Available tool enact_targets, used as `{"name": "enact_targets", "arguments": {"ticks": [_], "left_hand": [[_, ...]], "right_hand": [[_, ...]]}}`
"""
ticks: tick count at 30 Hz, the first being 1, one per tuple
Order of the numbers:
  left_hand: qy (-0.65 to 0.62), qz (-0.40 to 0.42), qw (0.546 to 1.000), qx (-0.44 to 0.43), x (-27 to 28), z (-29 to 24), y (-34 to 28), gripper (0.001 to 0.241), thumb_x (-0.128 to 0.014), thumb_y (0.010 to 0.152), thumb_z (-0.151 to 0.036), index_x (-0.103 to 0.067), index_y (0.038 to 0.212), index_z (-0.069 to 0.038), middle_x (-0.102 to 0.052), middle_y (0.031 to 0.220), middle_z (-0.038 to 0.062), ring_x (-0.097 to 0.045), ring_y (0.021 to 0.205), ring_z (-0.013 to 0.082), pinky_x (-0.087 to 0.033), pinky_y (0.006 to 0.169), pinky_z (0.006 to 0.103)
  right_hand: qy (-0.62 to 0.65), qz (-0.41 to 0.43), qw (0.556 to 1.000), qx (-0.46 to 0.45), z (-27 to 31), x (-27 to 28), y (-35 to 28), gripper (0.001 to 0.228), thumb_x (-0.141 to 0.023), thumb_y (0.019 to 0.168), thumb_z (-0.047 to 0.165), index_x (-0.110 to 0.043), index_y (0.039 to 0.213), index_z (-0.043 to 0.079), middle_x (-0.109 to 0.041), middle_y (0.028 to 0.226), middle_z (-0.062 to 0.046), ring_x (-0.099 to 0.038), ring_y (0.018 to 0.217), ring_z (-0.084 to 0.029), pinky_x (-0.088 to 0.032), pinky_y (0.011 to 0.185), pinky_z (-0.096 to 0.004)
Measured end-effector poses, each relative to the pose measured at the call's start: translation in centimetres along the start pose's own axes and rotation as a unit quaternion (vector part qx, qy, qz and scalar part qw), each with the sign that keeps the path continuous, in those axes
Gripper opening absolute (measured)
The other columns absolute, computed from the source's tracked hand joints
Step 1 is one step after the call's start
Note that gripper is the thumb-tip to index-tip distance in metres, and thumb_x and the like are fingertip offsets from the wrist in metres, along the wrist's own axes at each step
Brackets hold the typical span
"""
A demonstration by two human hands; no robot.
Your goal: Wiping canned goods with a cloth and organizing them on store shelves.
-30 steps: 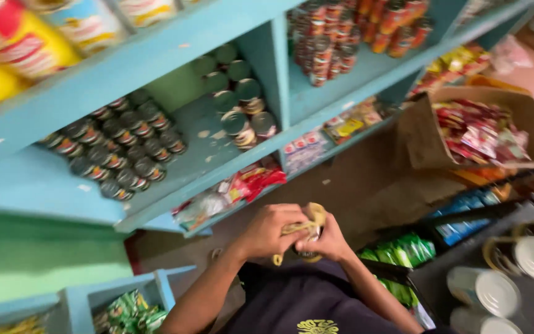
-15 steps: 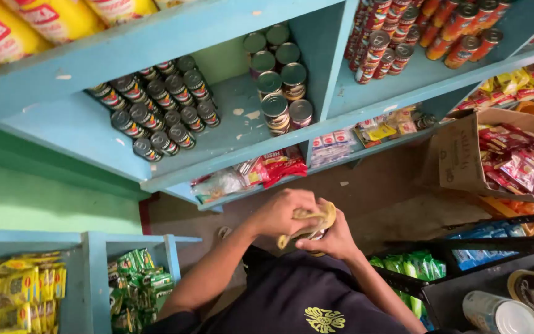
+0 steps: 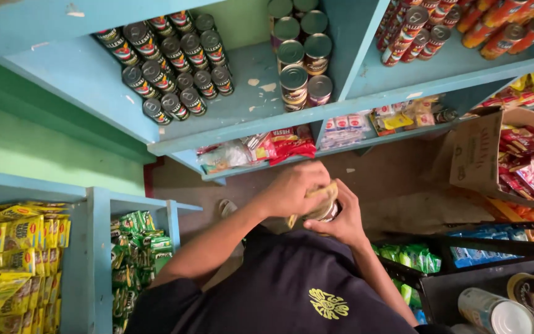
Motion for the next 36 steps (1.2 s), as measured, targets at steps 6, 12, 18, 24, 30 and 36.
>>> {"name": "enact_targets", "arguments": {"ticks": [6,12,18,24,30,36], "left_hand": [[0.124,-0.01,0.99,0.063,0.1,0.0,-1.5,0.018,-0.067,0.091,-0.029,-0.063,0.103,-0.016,-0.067,0.092,0.01,-0.069,0.096,0.035,-0.056,0.081,0.0434],[0.063,0.019,0.998,0.009,-1.4,-0.8,-0.2,0.016,-0.065,0.088,-0.033,-0.06,0.085,-0.018,-0.06,0.081,0.007,-0.067,0.085,0.0353,-0.055,0.072,0.0445],[0.138,-0.006,0.985,0.099,-1.8,2.7,-0.3,0.015,-0.069,0.084,-0.039,-0.066,0.081,-0.024,-0.064,0.08,0.0,-0.07,0.083,0.0297,-0.057,0.068,0.0414],[-0.011,0.014,0.996,0.093,-2.6,1.4,0.1,0.016,-0.078,0.074,-0.034,-0.073,0.082,-0.021,-0.071,0.083,0.003,-0.074,0.084,0.0308,-0.058,0.069,0.0394],[0.092,0.023,0.983,0.155,-1.4,3.0,-0.7,0.011,-0.076,0.078,-0.032,-0.074,0.083,-0.022,-0.073,0.085,0.004,-0.073,0.087,0.0345,-0.059,0.073,0.0443],[-0.059,0.004,0.993,0.106,-1.5,2.3,0.3,0.015,-0.084,0.07,-0.026,-0.076,0.082,-0.021,-0.073,0.081,0.004,-0.074,0.081,0.0274,-0.057,0.068,0.0363]], "right_hand": [[-0.028,-0.019,0.999,-0.01,0.3,1.1,0.0,0.077,-0.102,0.051,0.058,-0.073,0.098,0.004,-0.062,0.089,-0.012,-0.064,0.077,-0.027,-0.051,0.074,-0.036],[0.002,0.006,1.0,-0.011,-1.2,0.7,-1.0,0.074,-0.103,0.051,0.051,-0.071,0.097,0.003,-0.059,0.087,-0.012,-0.06,0.074,-0.025,-0.049,0.071,-0.036],[-0.047,-0.009,0.999,-0.025,-0.3,2.0,-1.0,0.075,-0.101,0.054,0.054,-0.072,0.101,0.004,-0.061,0.09,-0.01,-0.062,0.075,-0.025,-0.05,0.071,-0.036],[-0.036,0.009,0.999,-0.012,-0.8,1.5,-1.2,0.075,-0.102,0.053,0.051,-0.072,0.102,0.002,-0.06,0.088,-0.011,-0.06,0.071,-0.026,-0.049,0.067,-0.036],[-0.065,-0.003,0.998,-0.021,-0.2,1.8,-0.3,0.078,-0.102,0.054,0.052,-0.072,0.105,0.0,-0.06,0.088,-0.011,-0.06,0.069,-0.023,-0.048,0.065,-0.035],[-0.058,0.014,0.998,0.012,-0.4,1.3,0.3,0.078,-0.102,0.052,0.05,-0.073,0.105,0.001,-0.059,0.087,-0.013,-0.06,0.069,-0.029,-0.05,0.065,-0.038]]}}
Point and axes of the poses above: each hand's wrist, its own y-axis towards the middle knuckle, its own x-axis out of the back of the hand, z = x × y, the point moved 3 cm from there along y, towards the middle knuckle
